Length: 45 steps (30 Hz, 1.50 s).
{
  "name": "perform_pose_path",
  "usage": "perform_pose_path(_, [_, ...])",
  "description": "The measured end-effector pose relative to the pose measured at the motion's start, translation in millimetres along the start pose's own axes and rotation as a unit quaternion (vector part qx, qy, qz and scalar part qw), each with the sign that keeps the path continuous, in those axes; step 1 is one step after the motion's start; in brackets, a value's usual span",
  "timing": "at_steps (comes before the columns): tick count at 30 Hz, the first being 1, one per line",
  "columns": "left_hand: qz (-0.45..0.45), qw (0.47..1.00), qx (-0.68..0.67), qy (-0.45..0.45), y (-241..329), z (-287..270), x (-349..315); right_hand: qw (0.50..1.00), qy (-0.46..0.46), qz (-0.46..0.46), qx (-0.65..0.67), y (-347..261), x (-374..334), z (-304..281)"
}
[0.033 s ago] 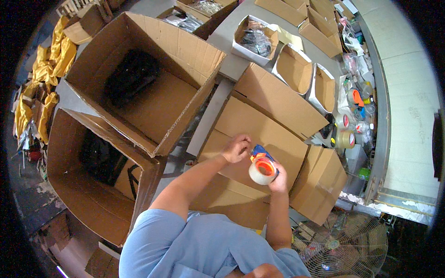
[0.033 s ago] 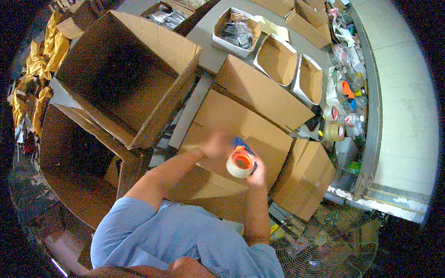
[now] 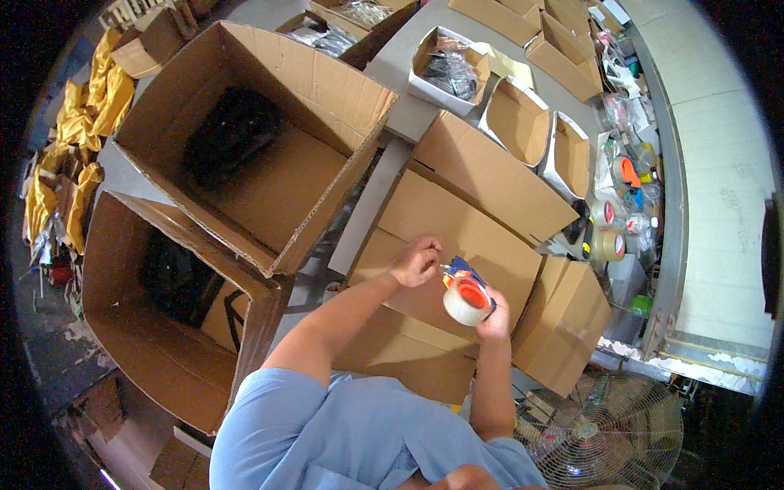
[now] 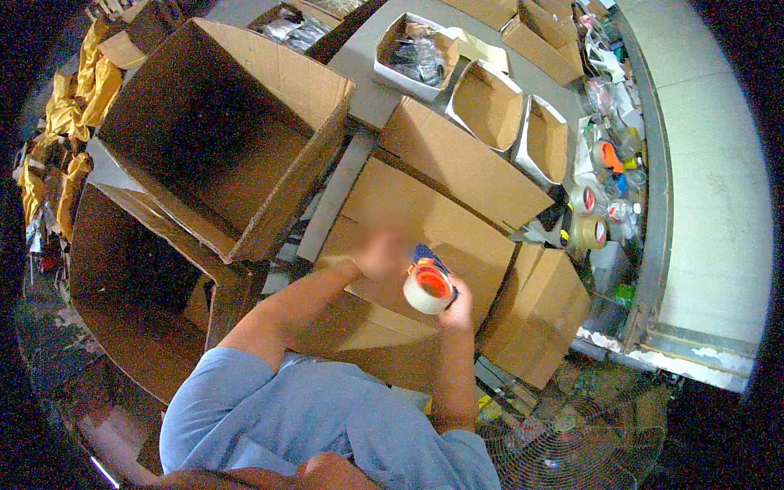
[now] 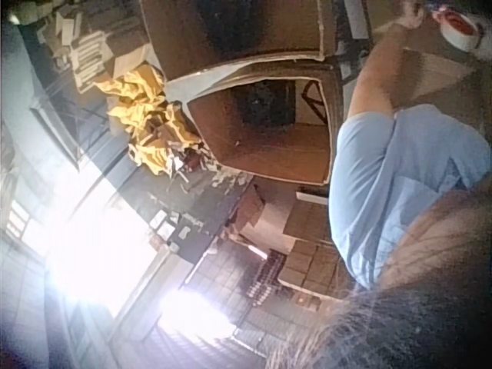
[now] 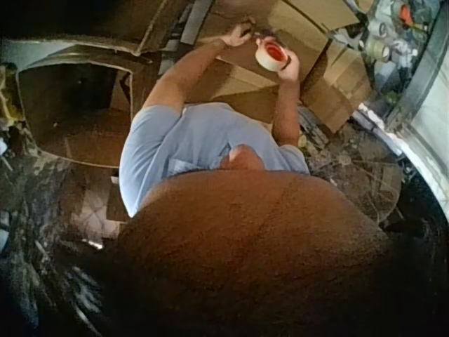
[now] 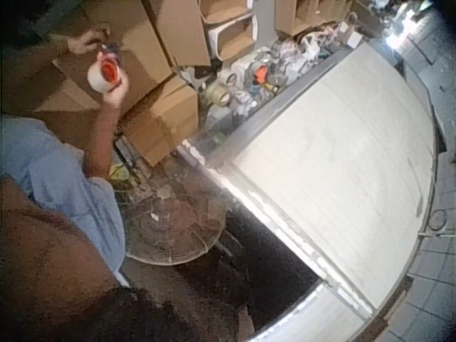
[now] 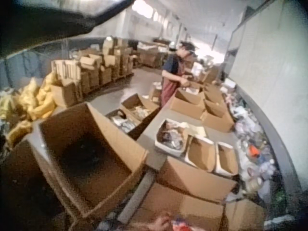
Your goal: The person places black plastic components into a cardboard box, adds a smaller white box and a plastic bag of parts, and سپس uses a handheld tape dispenser to seal the box.
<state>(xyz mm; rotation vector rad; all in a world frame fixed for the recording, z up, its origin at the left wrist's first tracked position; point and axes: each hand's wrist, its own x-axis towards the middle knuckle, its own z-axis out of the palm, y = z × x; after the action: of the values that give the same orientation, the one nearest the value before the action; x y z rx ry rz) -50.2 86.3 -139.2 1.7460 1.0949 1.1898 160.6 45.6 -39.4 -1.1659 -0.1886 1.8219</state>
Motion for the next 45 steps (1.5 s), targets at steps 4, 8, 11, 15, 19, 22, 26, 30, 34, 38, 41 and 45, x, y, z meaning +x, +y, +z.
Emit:
perform_pose_path(4, [-0.004,0.997,0.033,-0.063,15,-7,2,0.989,0.047,0.100,0.102,-8,-5,-34])
perform_pose_path(8, [0.016,0.998,0.003,-0.059,-5,3,-3,0.985,0.044,0.125,0.111,-9,-9,-17])
perform_pose_path(11, [0.011,0.997,-0.032,-0.074,-11,4,0,0.994,0.041,0.081,0.067,-9,-15,-13])
perform_pose_path(15, [0.040,0.998,-0.039,-0.018,-39,28,-9,0.998,-0.040,0.042,-0.033,-10,-5,-15])
perform_pose_path(19, [-0.001,0.998,-0.060,-0.033,-25,24,-5,0.996,-0.033,0.018,-0.079,-7,-9,-3])
perform_pose_path(22, [-0.002,0.996,-0.087,-0.021,-27,25,-6,0.995,-0.034,0.007,-0.095,-2,-6,-6])
perform_pose_path(26, [-0.036,0.979,-0.192,-0.059,-32,17,-3,0.999,0.019,0.048,0.003,-8,-15,-9])
perform_pose_path(30, [-0.193,0.912,-0.362,-0.008,-37,9,5,0.989,0.123,0.028,0.076,-27,-24,-60])
perform_pose_path(34, [0.010,0.996,0.003,-0.092,-25,10,5,0.993,0.080,0.042,0.082,-44,-24,-59])
perform_pose_path(38, [0.124,0.939,0.292,-0.132,20,-1,0,0.987,0.067,-0.146,-0.029,-56,-7,10])
perform_pose_path(41, [0.099,0.928,0.323,-0.155,15,2,-5,0.876,0.092,-0.363,-0.303,-63,25,71])
perform_pose_path(45, [0.104,0.933,0.313,-0.148,-6,22,-6,0.602,0.154,-0.276,-0.733,-46,93,56])
